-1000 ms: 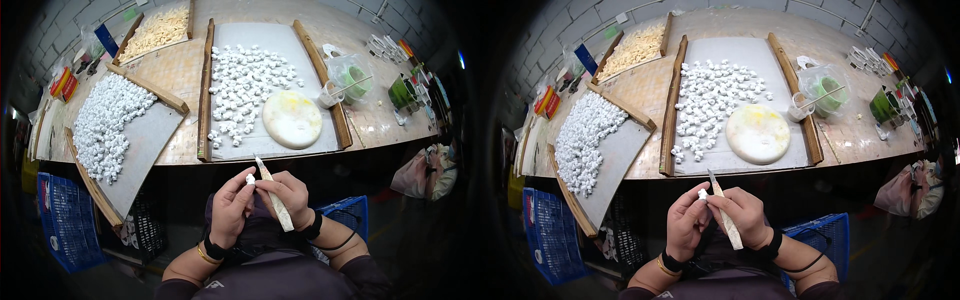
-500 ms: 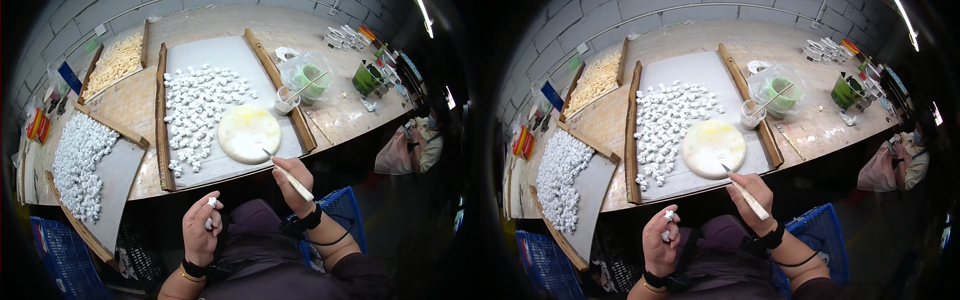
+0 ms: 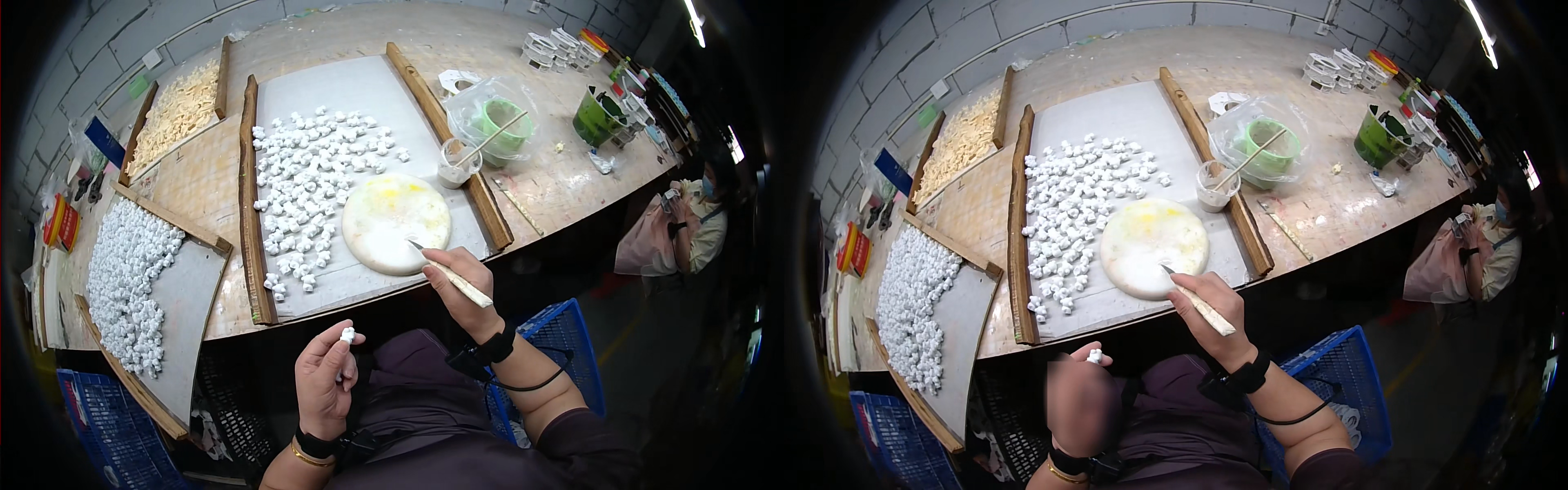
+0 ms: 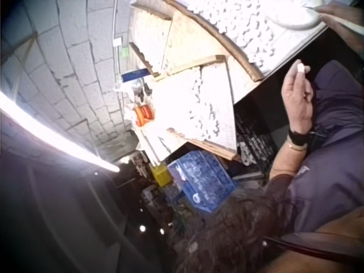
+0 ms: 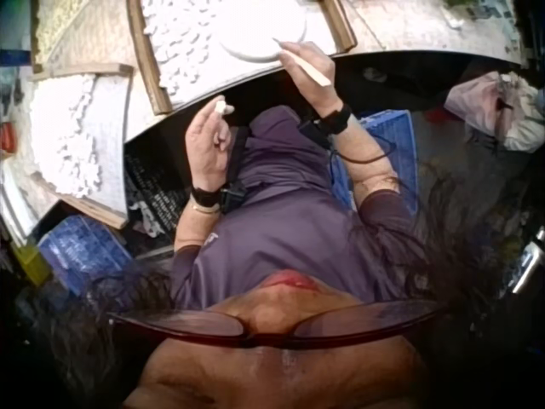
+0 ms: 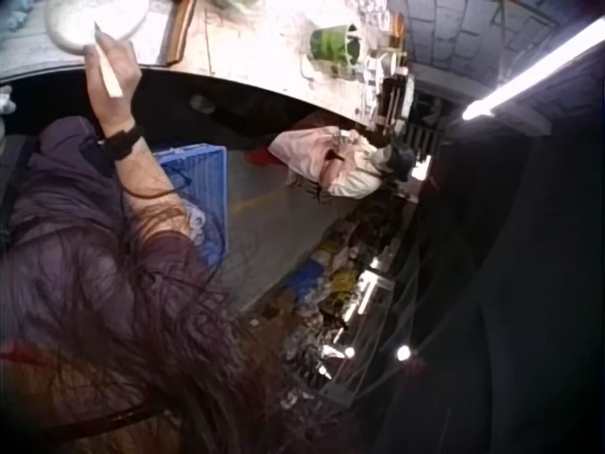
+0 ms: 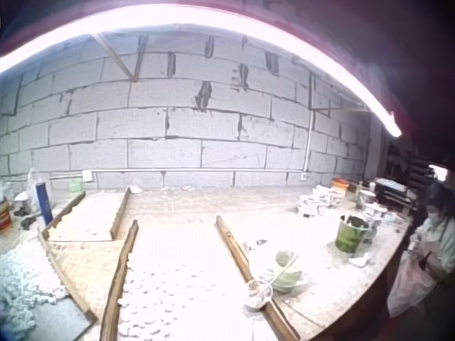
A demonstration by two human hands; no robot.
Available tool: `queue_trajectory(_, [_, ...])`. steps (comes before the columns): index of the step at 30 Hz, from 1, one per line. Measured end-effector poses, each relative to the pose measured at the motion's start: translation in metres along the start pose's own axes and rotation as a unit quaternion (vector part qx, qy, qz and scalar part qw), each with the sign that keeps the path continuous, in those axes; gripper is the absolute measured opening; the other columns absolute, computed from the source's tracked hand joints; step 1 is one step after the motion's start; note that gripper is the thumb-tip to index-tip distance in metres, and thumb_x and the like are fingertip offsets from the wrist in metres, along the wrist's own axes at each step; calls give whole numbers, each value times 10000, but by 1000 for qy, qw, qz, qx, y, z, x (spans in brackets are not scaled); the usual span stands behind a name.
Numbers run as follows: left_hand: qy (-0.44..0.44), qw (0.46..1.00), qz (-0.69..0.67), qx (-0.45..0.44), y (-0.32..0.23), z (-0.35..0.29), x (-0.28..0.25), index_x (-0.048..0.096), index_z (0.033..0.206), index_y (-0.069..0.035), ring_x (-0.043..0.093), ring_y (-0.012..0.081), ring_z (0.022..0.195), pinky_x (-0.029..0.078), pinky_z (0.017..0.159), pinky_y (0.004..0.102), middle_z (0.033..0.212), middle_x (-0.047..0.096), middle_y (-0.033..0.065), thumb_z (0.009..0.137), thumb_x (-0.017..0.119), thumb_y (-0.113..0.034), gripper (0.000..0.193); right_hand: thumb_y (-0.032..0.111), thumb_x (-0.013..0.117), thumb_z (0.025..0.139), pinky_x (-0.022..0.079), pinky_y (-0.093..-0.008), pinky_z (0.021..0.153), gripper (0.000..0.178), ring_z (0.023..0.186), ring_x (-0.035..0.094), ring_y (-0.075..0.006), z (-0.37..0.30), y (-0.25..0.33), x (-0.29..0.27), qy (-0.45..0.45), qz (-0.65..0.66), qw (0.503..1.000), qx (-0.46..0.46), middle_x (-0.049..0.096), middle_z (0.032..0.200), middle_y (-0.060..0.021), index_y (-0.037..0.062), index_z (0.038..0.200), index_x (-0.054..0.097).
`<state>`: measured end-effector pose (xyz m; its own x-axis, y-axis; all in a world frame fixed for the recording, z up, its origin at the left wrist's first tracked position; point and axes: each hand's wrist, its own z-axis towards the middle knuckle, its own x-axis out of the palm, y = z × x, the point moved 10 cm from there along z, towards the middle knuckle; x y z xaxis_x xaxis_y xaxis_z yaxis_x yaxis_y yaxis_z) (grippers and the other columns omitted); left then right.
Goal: Manually trimming or cleaning small white plastic molded parts using a tool at a workbench.
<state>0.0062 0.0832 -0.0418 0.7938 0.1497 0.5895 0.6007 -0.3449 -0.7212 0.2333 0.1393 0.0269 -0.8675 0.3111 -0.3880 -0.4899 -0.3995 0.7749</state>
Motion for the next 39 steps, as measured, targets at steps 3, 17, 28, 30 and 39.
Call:
queue_trajectory(3, [2, 1000, -4, 3, 1, 1, -1, 567, 1135, 51, 471, 53, 551, 345, 425, 155, 963, 639, 162, 898, 593, -51, 260, 66, 699, 827, 491, -284, 627, 202, 701, 633, -218, 2, -3, 1, 7, -10, 1000, 4, 649, 827, -140, -16, 1011, 678])
queue_trajectory(17, [-7, 999, -30, -10, -1, 2, 0, 548, 1118, 34, 449, 46, 556, 338, 430, 154, 902, 614, 113, 890, 586, -33, 241, 244, 585, 950, 417, -188, 570, 317, 625, 515, -69, -23, -36, 18, 28, 382, 874, 300, 642, 821, -74, -37, 1076, 660])
queue_trajectory(28, [46, 996, -66, -39, -1, 2, 7, 585, 1130, 18, 446, 29, 559, 331, 433, 154, 898, 627, 81, 910, 599, -60, 234, 214, 696, 852, 474, -268, 722, 323, 806, 610, -175, -34, 58, 34, 214, 253, 942, 57, 652, 934, -143, -25, 1063, 643])
queue_trajectory(30, [48, 996, -67, -42, -1, 1, 8, 586, 1128, 19, 443, 29, 557, 330, 433, 153, 895, 626, 80, 915, 595, -64, 229, 193, 713, 830, 476, -278, 727, 318, 810, 614, -188, -36, 62, 36, 223, 231, 946, 41, 655, 933, -143, -22, 1054, 645])
queue_trajectory(39, [60, 994, -81, -50, 1, 0, 10, 589, 1116, 20, 443, 28, 553, 328, 432, 149, 885, 629, 80, 933, 585, -99, 218, 73, 718, 788, 498, -301, 757, 328, 838, 636, -224, -37, 70, 38, 233, 210, 949, -12, 673, 989, -134, -13, 1097, 651])
